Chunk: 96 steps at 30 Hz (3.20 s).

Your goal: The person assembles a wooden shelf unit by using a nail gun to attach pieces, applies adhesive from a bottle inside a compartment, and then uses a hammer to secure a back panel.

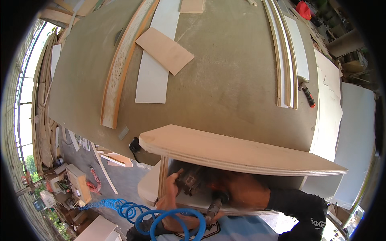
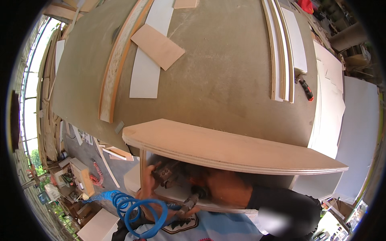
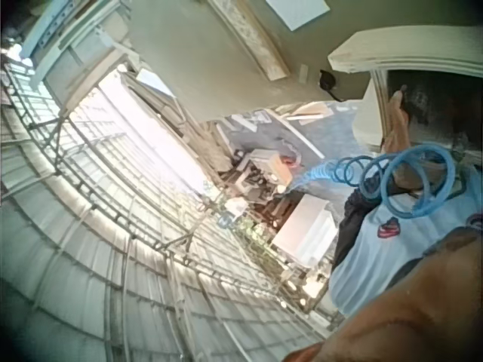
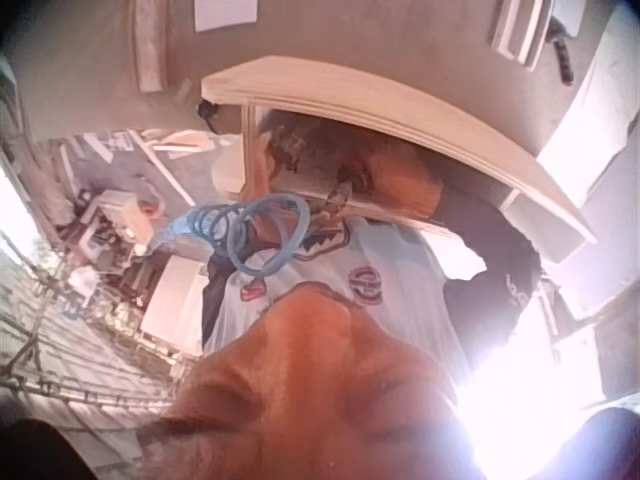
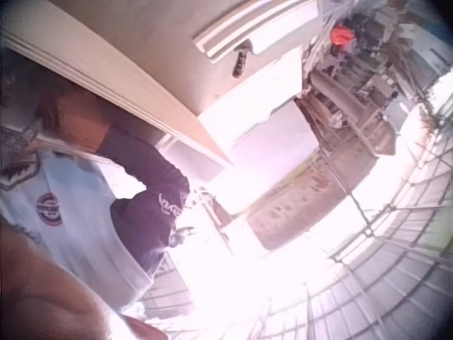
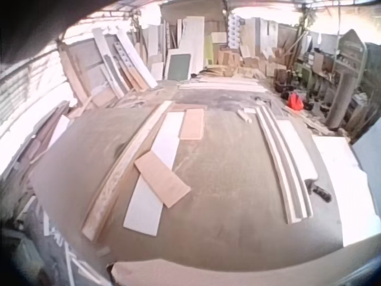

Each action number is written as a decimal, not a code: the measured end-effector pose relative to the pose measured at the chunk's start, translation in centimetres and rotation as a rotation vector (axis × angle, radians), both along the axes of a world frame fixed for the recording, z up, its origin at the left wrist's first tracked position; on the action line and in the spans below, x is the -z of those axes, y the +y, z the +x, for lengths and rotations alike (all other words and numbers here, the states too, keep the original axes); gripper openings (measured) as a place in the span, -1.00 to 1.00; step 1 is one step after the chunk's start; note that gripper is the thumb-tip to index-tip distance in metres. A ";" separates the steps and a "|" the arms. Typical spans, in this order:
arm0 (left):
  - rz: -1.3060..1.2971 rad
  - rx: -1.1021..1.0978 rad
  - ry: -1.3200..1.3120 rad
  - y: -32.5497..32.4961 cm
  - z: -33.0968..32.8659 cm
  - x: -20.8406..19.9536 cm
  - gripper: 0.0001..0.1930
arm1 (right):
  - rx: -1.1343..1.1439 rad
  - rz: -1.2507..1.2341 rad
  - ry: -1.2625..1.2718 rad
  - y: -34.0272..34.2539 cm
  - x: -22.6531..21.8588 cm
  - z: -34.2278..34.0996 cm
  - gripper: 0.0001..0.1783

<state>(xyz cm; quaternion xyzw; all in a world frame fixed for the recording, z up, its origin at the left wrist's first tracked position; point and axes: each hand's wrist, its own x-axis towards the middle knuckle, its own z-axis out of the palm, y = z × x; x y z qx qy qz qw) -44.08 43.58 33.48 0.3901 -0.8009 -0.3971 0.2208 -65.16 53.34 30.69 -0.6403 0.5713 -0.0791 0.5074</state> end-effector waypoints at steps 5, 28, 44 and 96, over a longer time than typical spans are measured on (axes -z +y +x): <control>0.033 -0.020 -0.061 0.4 0.0 -0.4 -0.27 | 0.061 -0.006 -0.102 0.7 0.6 -0.1 -0.59; -0.006 0.061 0.070 4.2 2.6 -3.6 -0.28 | -0.324 -0.329 0.237 -0.6 -4.9 -1.3 -0.64; -0.181 -0.799 0.686 8.1 7.2 -6.8 -0.18 | -0.066 -1.112 0.311 3.3 -13.6 9.7 -0.57; 0.583 -1.520 0.712 -47.3 52.5 32.6 -0.51 | 1.274 -0.678 0.622 2.3 -2.4 11.1 -0.77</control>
